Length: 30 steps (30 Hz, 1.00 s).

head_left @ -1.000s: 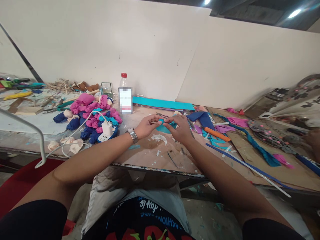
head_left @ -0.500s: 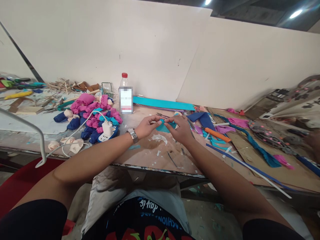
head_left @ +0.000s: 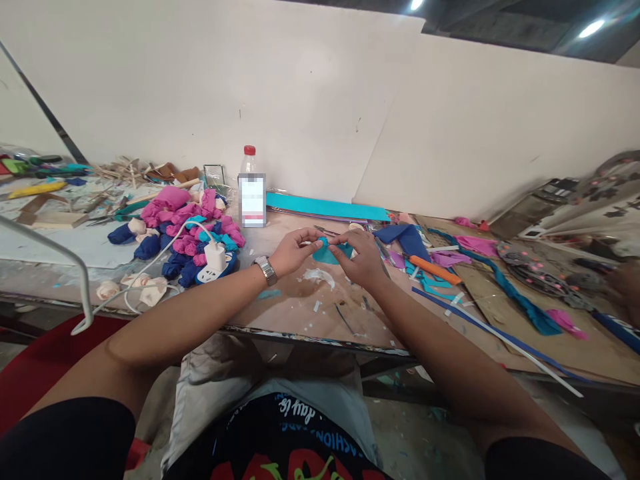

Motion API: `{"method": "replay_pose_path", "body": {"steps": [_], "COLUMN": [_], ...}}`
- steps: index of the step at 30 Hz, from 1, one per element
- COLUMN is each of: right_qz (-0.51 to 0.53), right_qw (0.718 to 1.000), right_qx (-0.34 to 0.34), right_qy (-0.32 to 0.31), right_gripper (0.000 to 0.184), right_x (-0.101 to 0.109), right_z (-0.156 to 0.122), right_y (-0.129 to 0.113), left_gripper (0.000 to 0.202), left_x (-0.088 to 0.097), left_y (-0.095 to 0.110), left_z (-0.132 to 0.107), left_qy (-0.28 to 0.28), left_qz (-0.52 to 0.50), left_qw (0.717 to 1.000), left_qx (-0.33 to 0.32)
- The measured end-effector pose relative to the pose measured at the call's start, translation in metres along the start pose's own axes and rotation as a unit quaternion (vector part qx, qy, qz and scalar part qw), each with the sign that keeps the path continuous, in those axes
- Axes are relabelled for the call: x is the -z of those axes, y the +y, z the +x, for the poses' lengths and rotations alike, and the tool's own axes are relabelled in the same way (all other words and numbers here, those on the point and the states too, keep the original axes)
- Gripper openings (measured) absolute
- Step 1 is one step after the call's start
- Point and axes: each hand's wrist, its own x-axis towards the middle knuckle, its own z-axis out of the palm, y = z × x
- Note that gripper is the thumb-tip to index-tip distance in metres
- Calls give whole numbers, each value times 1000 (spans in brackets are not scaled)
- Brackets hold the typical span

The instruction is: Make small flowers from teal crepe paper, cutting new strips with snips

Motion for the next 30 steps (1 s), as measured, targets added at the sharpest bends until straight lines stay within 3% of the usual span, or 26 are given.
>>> {"method": "replay_pose_path", "body": {"steps": [10,17,30], "right_qz": [-1,6,32], "right_qw": [1000,1000,999], "right_qx": [-3,-3,3], "right_qy": [-6,-6,5], "right_gripper": [17,16,13], "right_x": [2,0,0], "right_z": [1,1,2], "right_y": [-3,-1,-3], "left_gripper": [46,49,54], "left_x": [-1,-1,-2], "left_y": [7,4,7], "left_z": [-2,-2,-3], "left_qy": [-41,-24,-57], "left_qz": [6,76,48], "left_qw": [999,997,997], "left_qx": [-19,-15,-22]}}
